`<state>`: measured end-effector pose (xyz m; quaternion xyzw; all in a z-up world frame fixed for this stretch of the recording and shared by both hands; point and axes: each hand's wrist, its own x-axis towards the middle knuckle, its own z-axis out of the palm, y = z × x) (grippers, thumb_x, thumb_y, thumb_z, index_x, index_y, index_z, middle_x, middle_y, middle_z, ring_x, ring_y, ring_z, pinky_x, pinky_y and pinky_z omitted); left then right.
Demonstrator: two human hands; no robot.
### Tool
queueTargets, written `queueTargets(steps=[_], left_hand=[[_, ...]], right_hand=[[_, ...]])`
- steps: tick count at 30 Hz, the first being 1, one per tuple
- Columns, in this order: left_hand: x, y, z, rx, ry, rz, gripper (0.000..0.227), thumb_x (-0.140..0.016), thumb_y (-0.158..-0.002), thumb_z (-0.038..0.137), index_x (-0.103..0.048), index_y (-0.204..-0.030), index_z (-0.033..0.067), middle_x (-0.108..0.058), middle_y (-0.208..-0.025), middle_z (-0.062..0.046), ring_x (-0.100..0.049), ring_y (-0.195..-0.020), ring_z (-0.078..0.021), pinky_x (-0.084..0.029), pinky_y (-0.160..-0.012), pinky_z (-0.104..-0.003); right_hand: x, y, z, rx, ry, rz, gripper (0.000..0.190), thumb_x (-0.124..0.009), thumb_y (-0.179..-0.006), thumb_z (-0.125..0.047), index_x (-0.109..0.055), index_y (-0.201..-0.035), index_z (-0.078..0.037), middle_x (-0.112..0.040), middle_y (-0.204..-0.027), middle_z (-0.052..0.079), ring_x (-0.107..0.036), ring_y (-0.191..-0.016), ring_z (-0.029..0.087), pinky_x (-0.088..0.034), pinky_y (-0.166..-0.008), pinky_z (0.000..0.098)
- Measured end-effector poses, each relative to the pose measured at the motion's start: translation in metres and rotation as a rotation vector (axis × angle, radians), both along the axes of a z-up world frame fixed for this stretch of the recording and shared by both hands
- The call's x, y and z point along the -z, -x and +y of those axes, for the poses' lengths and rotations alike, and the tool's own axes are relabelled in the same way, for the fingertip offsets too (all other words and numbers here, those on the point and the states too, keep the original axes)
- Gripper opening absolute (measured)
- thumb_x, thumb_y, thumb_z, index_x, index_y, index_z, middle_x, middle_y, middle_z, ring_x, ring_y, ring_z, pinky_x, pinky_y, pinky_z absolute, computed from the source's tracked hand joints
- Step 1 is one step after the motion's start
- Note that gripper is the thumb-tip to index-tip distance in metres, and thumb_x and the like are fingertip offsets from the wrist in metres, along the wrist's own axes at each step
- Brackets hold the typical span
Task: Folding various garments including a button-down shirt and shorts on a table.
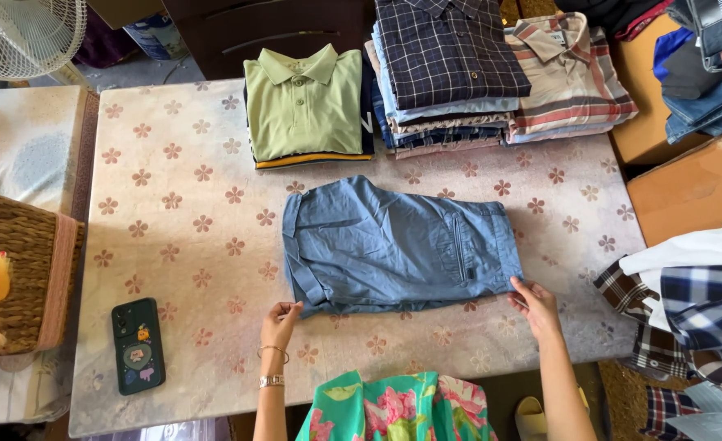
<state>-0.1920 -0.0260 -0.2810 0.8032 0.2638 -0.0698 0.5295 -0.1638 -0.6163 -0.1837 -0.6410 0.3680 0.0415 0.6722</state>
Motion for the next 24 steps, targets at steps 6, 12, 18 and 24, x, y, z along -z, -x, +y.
queueTargets(steps=[6,12,18,24], left_hand=[[-0.11,-0.014,-0.053,0.045,-0.334,0.087,0.048,-0.077,-0.078,0.06,-0.079,-0.102,0.0182,-0.079,-0.095,-0.003,-0.074,-0.087,-0.024,-0.055,-0.073,-0.038],[-0.089,-0.015,-0.066,-0.077,-0.407,0.158,0.046,-0.076,-0.077,0.06,-0.079,-0.098,0.0187,-0.077,-0.092,-0.001,-0.073,-0.083,-0.0254,-0.054,-0.069,-0.041],[-0.033,-0.005,-0.021,-0.221,0.008,0.028,0.037,-0.079,-0.081,0.043,-0.076,-0.088,0.0069,-0.074,-0.075,-0.005,-0.068,-0.067,-0.0161,-0.056,-0.062,-0.032],[-0.039,0.011,-0.029,-0.313,0.127,-0.059,0.034,-0.081,-0.079,0.031,-0.068,-0.092,0.0024,-0.072,-0.08,-0.007,-0.065,-0.062,-0.0155,-0.053,-0.053,-0.029]], right_hand=[[0.012,0.002,0.003,-0.001,-0.072,-0.013,0.021,-0.08,-0.088,-0.019,-0.068,-0.1,-0.006,-0.07,-0.096,0.004,-0.07,-0.085,0.016,-0.059,-0.075,0.0288],[0.014,0.002,0.008,0.008,-0.031,-0.027,0.024,-0.079,-0.088,-0.019,-0.069,-0.105,-0.004,-0.071,-0.097,0.004,-0.068,-0.084,0.016,-0.058,-0.074,0.0292],[0.023,0.001,-0.005,-0.019,0.013,-0.038,0.023,-0.081,-0.089,-0.023,-0.07,-0.097,-0.005,-0.069,-0.094,0.001,-0.065,-0.081,0.012,-0.058,-0.074,0.0306],[0.046,0.001,-0.016,-0.11,0.147,-0.045,0.022,-0.082,-0.089,-0.025,-0.071,-0.091,-0.006,-0.069,-0.091,-0.001,-0.062,-0.082,0.008,-0.053,-0.073,0.0259]])
